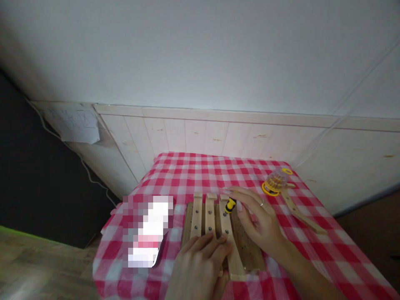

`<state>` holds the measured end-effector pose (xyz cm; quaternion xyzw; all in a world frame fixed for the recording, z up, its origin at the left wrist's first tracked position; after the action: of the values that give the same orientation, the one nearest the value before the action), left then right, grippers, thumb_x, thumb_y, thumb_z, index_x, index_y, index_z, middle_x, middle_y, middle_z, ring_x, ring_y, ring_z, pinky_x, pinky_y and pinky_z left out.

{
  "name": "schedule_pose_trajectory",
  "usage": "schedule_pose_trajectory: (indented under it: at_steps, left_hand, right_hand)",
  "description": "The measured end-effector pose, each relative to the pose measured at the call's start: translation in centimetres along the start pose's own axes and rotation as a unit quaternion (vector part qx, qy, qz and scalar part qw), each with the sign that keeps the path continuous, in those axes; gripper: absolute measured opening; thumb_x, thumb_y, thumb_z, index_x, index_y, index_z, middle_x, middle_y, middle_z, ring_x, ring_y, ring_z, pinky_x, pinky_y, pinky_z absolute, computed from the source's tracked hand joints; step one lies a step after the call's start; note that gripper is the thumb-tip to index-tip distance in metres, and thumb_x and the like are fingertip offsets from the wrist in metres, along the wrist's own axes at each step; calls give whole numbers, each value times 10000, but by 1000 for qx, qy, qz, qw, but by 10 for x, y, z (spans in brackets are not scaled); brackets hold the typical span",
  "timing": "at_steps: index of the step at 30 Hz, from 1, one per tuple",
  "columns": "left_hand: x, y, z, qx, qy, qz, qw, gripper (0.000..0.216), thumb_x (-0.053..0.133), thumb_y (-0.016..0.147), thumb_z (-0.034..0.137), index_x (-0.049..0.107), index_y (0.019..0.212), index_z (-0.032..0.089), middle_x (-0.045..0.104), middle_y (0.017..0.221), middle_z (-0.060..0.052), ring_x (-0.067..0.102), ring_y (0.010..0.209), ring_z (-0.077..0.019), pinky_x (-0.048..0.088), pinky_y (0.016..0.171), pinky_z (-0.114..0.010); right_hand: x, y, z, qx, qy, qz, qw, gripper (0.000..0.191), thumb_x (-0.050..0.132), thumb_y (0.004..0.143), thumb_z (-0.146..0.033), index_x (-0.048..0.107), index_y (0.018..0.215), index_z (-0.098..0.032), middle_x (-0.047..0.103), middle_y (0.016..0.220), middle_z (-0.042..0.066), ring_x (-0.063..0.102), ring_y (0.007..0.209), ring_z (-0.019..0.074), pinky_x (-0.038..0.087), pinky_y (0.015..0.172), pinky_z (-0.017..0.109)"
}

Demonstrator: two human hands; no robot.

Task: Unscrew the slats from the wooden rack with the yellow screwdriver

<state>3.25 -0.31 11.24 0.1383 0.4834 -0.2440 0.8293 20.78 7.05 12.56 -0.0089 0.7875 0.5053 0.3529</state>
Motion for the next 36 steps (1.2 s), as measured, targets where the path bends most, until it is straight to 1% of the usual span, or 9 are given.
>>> schedule_pose_trajectory:
  at_steps: [8, 14, 17, 22, 24, 27, 30, 33, 36]
  left_hand:
    - [1, 1, -1, -1, 2, 6, 1000, 554, 576, 759, 20, 640, 1281, 195, 652, 1327, -56, 599, 1232, -301, 504, 1026, -475]
    - [4, 1, -2, 4, 5, 16, 1000, 529, 594, 775, 30, 646, 1269, 211, 658, 1318, -52, 610, 1220, -299, 511, 1019, -478]
    - [4, 1, -3, 5, 5, 12, 1000, 532, 603, 776, 35, 642, 1278, 208, 656, 1320, -57, 609, 1221, -301, 511, 1018, -476]
    - [2, 1, -1, -2, 2, 11, 1000, 543, 599, 765, 20, 646, 1274, 204, 654, 1322, -66, 603, 1229, -301, 513, 1014, -469]
    - [2, 1, 0, -2, -3, 12, 1000, 548, 597, 761, 16, 647, 1274, 201, 661, 1312, -67, 606, 1224, -303, 515, 1011, -472]
    - [1, 1, 0, 5, -5, 22, 1000, 540, 602, 759, 16, 653, 1265, 199, 670, 1299, -66, 618, 1208, -301, 522, 1006, -466]
    - [3, 1, -1, 9, -2, 26, 1000, 534, 612, 757, 20, 656, 1259, 198, 669, 1301, -66, 621, 1205, -305, 527, 1001, -474]
    - [4, 2, -3, 10, 1, 26, 1000, 536, 610, 761, 24, 651, 1269, 193, 668, 1301, -71, 619, 1208, -307, 530, 998, -475]
    - [4, 1, -3, 12, 4, 25, 1000, 539, 605, 764, 26, 645, 1277, 188, 667, 1303, -78, 614, 1214, -306, 525, 1002, -474]
  right_hand:
    - [1, -1, 3, 31, 25, 18, 999, 77, 608, 943, -229, 606, 1017, -250, 763, 909, 49, 749, 868, 200, 628, 758, 316]
    - [2, -4, 6, 51, 41, -38, 997, 318, 408, 980, -131, 534, 1250, -243, 685, 1283, 115, 662, 1175, 215, 581, 930, 377]
    - [2, -6, 7, 57, 49, -54, 996, 364, 357, 988, -135, 502, 1305, -239, 649, 1339, 122, 624, 1231, 218, 561, 959, 391]
    - [2, -5, 6, 53, 55, -56, 996, 245, 407, 1008, -244, 569, 1192, -239, 661, 1266, 123, 643, 1169, 243, 570, 906, 403]
    - [2, -3, 5, 54, 54, -30, 997, 188, 495, 984, -303, 631, 1099, -244, 662, 1173, 112, 669, 1073, 243, 587, 838, 375]
    - [2, 0, 4, 74, 47, 18, 996, 149, 579, 946, -256, 707, 1020, -265, 614, 988, 65, 673, 893, 196, 593, 722, 306]
    - [2, 2, 3, 88, 50, 27, 995, 302, 570, 938, -164, 689, 1177, -304, 605, 956, 43, 656, 855, 167, 585, 701, 271]
    - [1, 1, 4, 94, 71, 12, 993, 442, 531, 947, -129, 584, 1345, -313, 671, 1024, 53, 672, 926, 172, 584, 788, 293]
    - [1, -2, 7, 105, 107, -5, 989, 428, 502, 958, -142, 558, 1356, -287, 722, 1065, 72, 700, 969, 189, 586, 816, 313]
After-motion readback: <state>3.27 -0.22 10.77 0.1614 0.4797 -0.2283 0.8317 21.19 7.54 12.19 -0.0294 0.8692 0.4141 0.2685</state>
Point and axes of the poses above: each hand's wrist, its own y-axis towards the middle knuckle, its own x-axis out of the palm, z = x × y, the point moved 1 cm from there along y, towards the middle knuckle
